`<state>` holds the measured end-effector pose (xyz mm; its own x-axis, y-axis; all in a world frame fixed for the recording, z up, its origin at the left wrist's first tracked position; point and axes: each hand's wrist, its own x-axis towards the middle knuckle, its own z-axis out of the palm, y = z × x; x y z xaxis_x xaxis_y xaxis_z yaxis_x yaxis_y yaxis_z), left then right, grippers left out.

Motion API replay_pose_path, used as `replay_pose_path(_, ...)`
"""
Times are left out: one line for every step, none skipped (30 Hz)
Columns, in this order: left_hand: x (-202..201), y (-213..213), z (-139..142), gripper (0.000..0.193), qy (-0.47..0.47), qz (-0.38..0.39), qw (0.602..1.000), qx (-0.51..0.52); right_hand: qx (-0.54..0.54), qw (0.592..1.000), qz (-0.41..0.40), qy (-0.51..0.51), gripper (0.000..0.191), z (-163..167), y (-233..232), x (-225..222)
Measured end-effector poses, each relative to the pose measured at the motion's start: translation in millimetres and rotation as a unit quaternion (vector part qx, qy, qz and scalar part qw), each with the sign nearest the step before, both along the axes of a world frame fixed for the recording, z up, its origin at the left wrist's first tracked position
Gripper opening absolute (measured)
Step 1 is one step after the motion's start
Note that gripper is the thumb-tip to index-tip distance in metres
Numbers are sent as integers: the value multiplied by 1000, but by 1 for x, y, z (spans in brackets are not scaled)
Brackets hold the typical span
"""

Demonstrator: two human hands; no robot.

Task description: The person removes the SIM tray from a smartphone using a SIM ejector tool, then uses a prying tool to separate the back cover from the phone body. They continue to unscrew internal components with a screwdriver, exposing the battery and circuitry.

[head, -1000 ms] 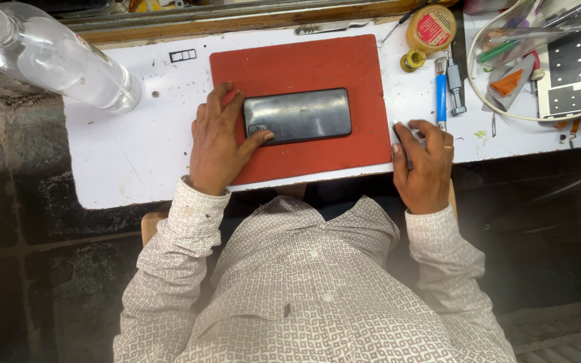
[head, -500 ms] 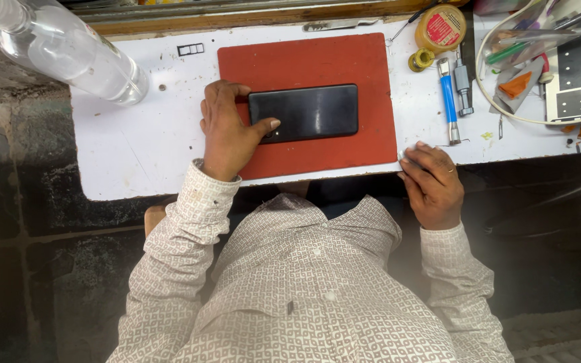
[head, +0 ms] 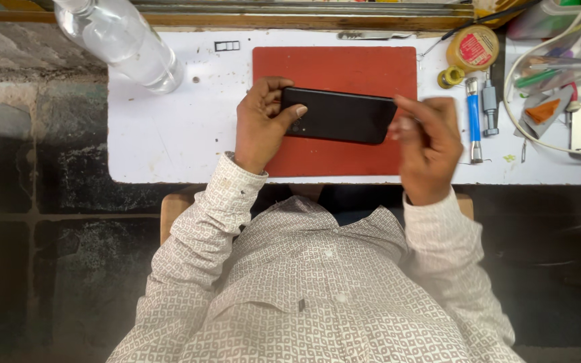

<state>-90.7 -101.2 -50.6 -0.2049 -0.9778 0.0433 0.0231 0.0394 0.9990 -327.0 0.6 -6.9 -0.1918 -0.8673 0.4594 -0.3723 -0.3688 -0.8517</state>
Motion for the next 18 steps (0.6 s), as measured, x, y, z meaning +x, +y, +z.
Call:
replay_pose_path(1, -1, -2, 38, 2, -2, 1000, 3, 20, 1000, 23, 5, 22, 6, -9, 7)
replay_pose_path(2, -1, -3, 37, 17, -7, 1000, 12, 40, 998, 45, 10, 27, 12, -19, 14)
replay_pose_path(2, -1, -5, 37, 33, -11, 999, 22, 59, 996, 69, 15, 32, 16, -28, 20)
replay_pose_path(3, -1, -6, 36, 48, -14, 998, 31, 39, 995, 79, 55, 27, 19, -38, 26)
replay_pose_path(3, -1, -7, 36, 50, -14, 998, 34, 17, 991, 90, 94, 23, 21, -47, 31)
replay_pose_path(4, 0, -8, 37, 53, -14, 998, 36, -6, 986, 101, 133, 18, 23, -57, 35)
replay_pose_path(4, -1, -8, 37, 56, -15, 998, 38, -20, 981, 115, 155, 18, 24, -67, 39)
replay_pose_path(4, -1, -9, 37, 54, -15, 998, 31, -34, 975, 130, 177, 18, 23, -77, 42)
replay_pose_path(4, 0, -9, 37, 52, -16, 998, 25, -46, 968, 143, 199, 18, 22, -83, 45)
replay_pose_path(4, 1, -9, 38, 50, -18, 998, 20, -36, 968, 153, 195, 18, 20, -87, 48)
replay_pose_path(4, 2, -10, 38, 49, -17, 998, 22, -26, 968, 161, 190, 19, 17, -91, 50)
replay_pose_path(4, 2, -10, 38, 49, -17, 998, 23, -17, 968, 170, 186, 19, 15, -93, 52)
replay_pose_path(3, 1, -10, 39, 48, -17, 998, 24, -15, 968, 167, 188, 19, 13, -95, 52)
replay_pose_path(3, 1, -10, 39, 50, -17, 998, 20, -12, 968, 164, 190, 19, 10, -96, 53)
replay_pose_path(2, 2, -11, 39, 52, -16, 998, 17, -10, 968, 162, 192, 20, 8, -97, 53)
replay_pose_path(1, 2, -11, 40, 55, -15, 998, 13, -17, 967, 159, 200, 20, 7, -97, 53)
replay_pose_path(1, 2, -11, 40, 53, -14, 998, 15, -24, 966, 155, 207, 21, 5, -97, 53)
replay_pose_path(2, 2, -11, 40, 51, -14, 998, 16, -31, 965, 151, 214, 21, 4, -97, 53)
